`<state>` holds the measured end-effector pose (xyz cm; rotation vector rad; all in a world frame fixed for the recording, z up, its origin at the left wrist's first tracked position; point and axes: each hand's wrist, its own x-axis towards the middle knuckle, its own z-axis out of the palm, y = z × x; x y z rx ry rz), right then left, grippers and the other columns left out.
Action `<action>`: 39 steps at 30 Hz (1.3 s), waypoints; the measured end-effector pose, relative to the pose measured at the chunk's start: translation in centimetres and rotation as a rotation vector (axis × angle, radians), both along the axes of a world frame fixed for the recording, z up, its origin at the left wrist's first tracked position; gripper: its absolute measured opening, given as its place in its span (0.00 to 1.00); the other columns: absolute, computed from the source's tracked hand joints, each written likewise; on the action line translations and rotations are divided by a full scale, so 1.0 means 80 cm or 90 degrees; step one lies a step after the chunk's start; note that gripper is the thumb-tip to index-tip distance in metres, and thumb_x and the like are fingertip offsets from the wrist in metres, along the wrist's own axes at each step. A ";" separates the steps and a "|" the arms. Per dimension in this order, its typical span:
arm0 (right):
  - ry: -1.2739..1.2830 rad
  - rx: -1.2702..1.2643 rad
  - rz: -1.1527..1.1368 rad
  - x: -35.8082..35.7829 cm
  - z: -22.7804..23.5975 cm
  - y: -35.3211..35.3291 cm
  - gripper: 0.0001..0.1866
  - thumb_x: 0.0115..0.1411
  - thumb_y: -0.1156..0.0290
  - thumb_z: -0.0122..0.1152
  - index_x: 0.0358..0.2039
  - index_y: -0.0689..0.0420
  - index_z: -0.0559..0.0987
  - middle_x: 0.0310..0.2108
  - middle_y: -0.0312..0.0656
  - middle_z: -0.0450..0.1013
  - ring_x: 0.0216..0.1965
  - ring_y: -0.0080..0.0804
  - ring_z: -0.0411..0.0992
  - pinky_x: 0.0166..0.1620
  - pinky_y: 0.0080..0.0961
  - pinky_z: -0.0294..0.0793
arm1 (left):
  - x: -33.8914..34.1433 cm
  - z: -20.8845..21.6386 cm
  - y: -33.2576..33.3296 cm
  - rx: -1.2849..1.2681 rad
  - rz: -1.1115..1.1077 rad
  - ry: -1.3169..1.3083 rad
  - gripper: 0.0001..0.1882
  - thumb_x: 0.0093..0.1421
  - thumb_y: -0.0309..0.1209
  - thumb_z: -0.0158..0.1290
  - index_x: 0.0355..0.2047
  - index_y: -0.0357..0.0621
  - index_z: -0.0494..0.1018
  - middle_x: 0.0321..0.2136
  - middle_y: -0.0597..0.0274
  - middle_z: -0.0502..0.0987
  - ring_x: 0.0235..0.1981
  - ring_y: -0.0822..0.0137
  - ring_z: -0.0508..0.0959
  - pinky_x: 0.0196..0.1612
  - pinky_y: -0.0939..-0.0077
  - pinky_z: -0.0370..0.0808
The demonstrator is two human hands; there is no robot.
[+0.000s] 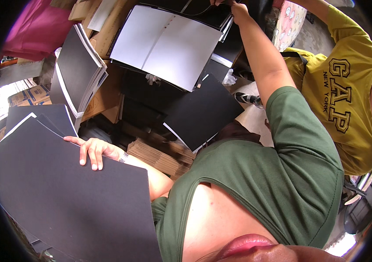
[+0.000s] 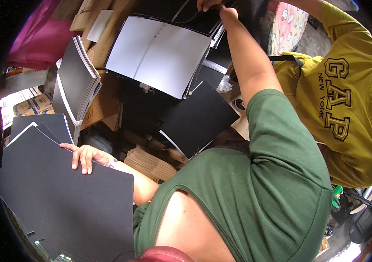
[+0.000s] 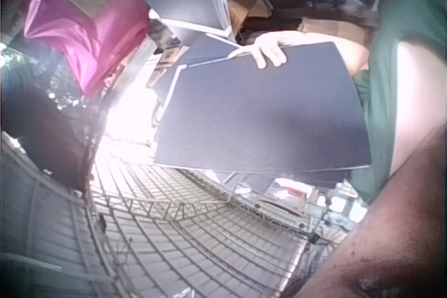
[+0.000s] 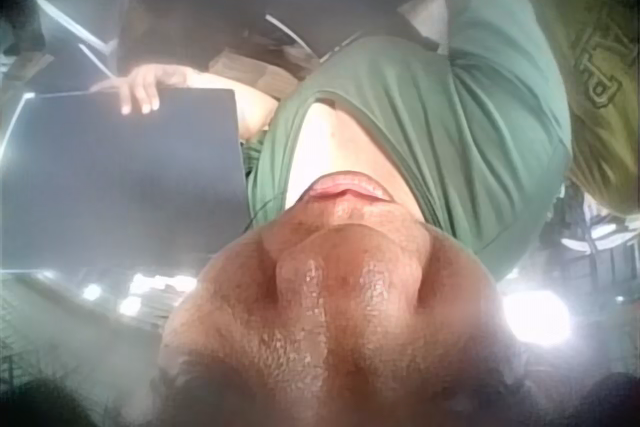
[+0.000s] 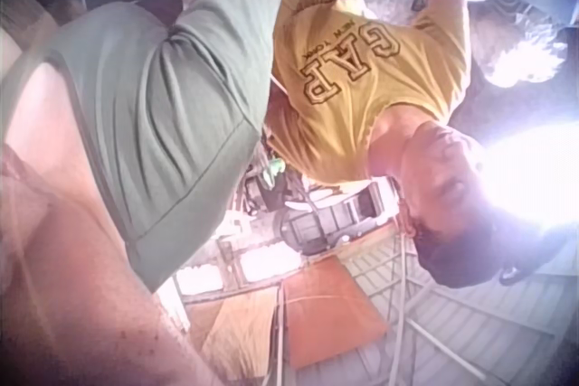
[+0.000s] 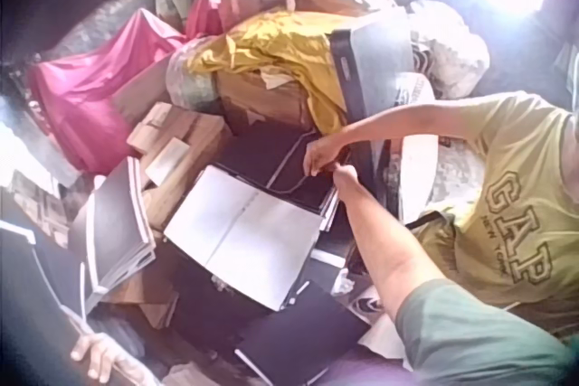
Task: The person picks up black folders from multiple stacks, turns them over to look at the pages inside, and carries a stack while walking through a manufacturing facility.
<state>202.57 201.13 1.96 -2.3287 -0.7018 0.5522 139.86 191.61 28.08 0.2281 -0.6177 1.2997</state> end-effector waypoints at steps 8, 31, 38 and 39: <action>-0.122 -0.162 0.106 -0.063 0.124 0.027 0.17 0.64 0.53 0.49 0.47 0.45 0.76 0.48 0.34 0.72 0.48 0.34 0.70 0.45 0.25 0.70 | -0.020 0.002 -0.019 0.004 0.036 0.027 0.35 0.61 0.22 0.46 0.65 0.34 0.44 0.30 0.44 0.76 0.18 0.61 0.78 0.18 0.75 0.80; 0.633 0.566 -0.181 -0.050 0.018 0.007 0.20 0.58 0.60 0.58 0.48 0.56 0.75 0.49 0.45 0.72 0.52 0.36 0.68 0.53 0.36 0.68 | -0.017 0.001 -0.023 -0.037 0.055 0.011 0.36 0.60 0.27 0.49 0.64 0.34 0.46 0.29 0.45 0.76 0.17 0.61 0.79 0.18 0.76 0.80; -0.002 0.259 -0.144 -0.097 0.088 -0.028 0.31 0.47 0.55 0.69 0.49 0.59 0.75 0.52 0.52 0.70 0.55 0.44 0.68 0.55 0.37 0.68 | -0.029 -0.006 -0.022 -0.040 0.059 -0.002 0.38 0.58 0.28 0.51 0.64 0.32 0.46 0.29 0.44 0.76 0.17 0.60 0.79 0.17 0.77 0.79; -0.064 0.102 -0.017 -0.134 0.105 -0.035 0.33 0.46 0.48 0.69 0.51 0.50 0.75 0.54 0.51 0.68 0.57 0.45 0.66 0.57 0.36 0.67 | -0.038 -0.005 -0.030 -0.041 0.080 0.004 0.38 0.57 0.28 0.51 0.64 0.32 0.46 0.29 0.44 0.76 0.17 0.60 0.79 0.17 0.77 0.79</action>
